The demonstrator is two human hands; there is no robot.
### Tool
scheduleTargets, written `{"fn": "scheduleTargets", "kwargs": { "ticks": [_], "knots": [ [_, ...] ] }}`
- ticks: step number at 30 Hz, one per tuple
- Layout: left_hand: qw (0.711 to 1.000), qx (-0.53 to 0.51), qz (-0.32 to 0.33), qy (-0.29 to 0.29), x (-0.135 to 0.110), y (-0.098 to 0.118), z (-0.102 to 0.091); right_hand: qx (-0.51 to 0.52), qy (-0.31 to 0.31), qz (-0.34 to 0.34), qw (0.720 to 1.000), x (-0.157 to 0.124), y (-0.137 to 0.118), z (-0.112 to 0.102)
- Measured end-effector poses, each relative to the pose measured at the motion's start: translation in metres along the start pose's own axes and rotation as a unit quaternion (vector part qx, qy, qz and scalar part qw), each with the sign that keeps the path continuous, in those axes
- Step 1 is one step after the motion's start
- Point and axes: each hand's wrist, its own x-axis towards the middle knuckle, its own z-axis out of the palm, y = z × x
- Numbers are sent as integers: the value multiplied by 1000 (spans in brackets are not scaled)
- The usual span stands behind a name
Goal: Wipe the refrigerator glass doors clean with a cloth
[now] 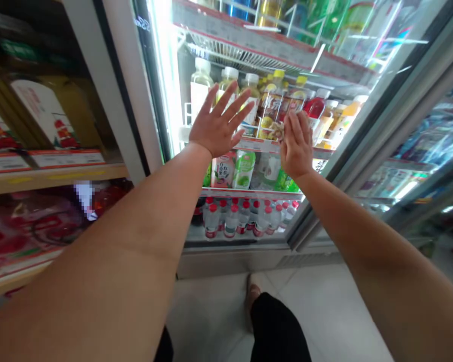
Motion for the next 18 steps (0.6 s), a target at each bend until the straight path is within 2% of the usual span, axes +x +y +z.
{"fn": "scheduleTargets", "kwargs": {
  "ticks": [2,5,8,11,15,18],
  "knots": [
    [1000,3,1,-1,0,1,-1,14,-30,-12,999,3,-12,0],
    [1000,11,-4,-4,-1,2,-2,33,-54,-33,997,24,-27,-1],
    [1000,12,-6,-6,-1,2,-3,45,-25,-30,998,47,-36,1],
    [1000,16,-5,-4,-1,1,-2,49,7,1,999,54,-41,7],
    [1000,7,-2,-5,-1,1,-2,30,23,22,999,65,-34,2],
    [1000,4,-16,-16,-1,2,-2,-11,100,64,993,89,-10,-13]
  ]
}}
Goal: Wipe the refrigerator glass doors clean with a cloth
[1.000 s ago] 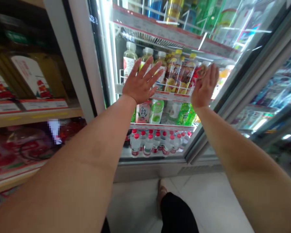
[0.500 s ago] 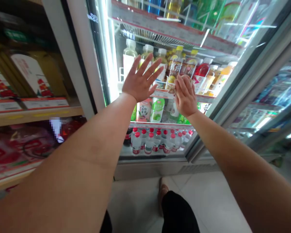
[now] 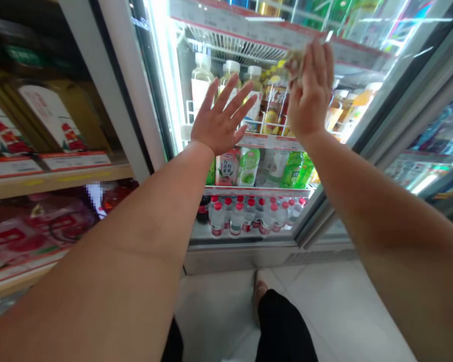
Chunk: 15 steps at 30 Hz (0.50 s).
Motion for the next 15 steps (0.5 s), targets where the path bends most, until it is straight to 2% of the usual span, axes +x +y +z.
{"fn": "scheduleTargets", "kwargs": {
  "ticks": [3,8,13,15],
  "knots": [
    [1000,-4,0,0,0,1,-1,-12,61,98,993,15,30,-8],
    [1000,-14,8,9,0,1,-1,23,91,224,970,-17,67,-11],
    [1000,-6,3,8,1,-1,3,22,105,241,965,-35,81,-7],
    [1000,-9,-1,4,1,-2,3,4,113,245,963,-50,85,-2]
  ]
}}
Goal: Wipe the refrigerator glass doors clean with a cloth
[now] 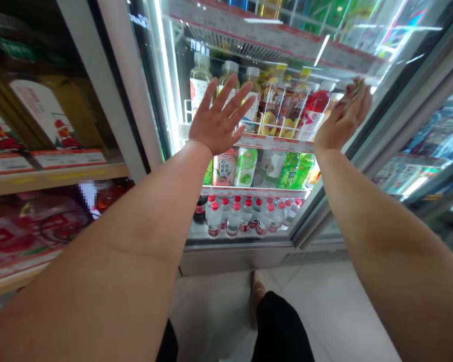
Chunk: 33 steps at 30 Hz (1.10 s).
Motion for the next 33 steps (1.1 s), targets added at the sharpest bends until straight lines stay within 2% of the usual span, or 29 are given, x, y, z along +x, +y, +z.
{"fn": "scheduleTargets", "kwargs": {
  "ticks": [6,9,13,18,20,23,25,27,28,30,33],
  "knots": [
    [999,32,19,13,0,3,-3,-42,34,62,997,-87,49,-9],
    [999,33,17,9,1,2,-4,-40,44,60,996,-100,59,-9],
    [999,33,13,2,0,0,-2,-40,72,76,994,-89,58,-5],
    [998,55,16,18,0,0,1,-30,63,83,994,-82,62,-6],
    [998,60,25,23,0,1,0,-26,60,94,993,-63,58,-7],
    [998,57,14,15,0,1,-1,-17,47,87,995,-8,37,-4],
    [999,50,6,7,1,1,-1,-7,21,52,998,27,13,1],
    [999,43,6,6,2,1,-1,0,-4,1,1000,42,-13,5],
    [999,39,8,6,2,1,-1,7,-16,-39,999,38,-24,6],
    [999,30,8,6,3,1,0,20,-46,-129,990,11,-39,5],
    [1000,10,6,6,3,2,0,35,-154,-276,948,-45,-44,0]
  ]
}}
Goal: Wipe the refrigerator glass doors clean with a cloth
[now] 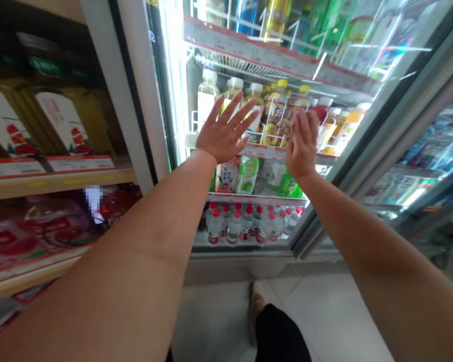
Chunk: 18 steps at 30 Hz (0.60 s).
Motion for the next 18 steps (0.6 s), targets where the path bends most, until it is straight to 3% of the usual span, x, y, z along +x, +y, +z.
{"fn": "scheduleTargets", "kwargs": {
  "ticks": [2,5,8,10,12,18],
  "knots": [
    [1000,-16,3,4,0,0,-1,7,-35,-62,997,-15,-7,5],
    [999,-36,6,8,-1,0,-2,16,-15,-97,995,11,5,5],
    [999,-37,1,9,-1,0,-2,-7,47,-48,998,64,30,3],
    [999,-30,2,10,-1,0,-1,-17,88,13,996,81,46,3],
    [1000,-26,4,9,-1,-1,0,-12,118,76,990,72,58,4],
    [1000,-4,10,13,0,-2,3,-33,199,214,956,-14,80,18]
  ]
}}
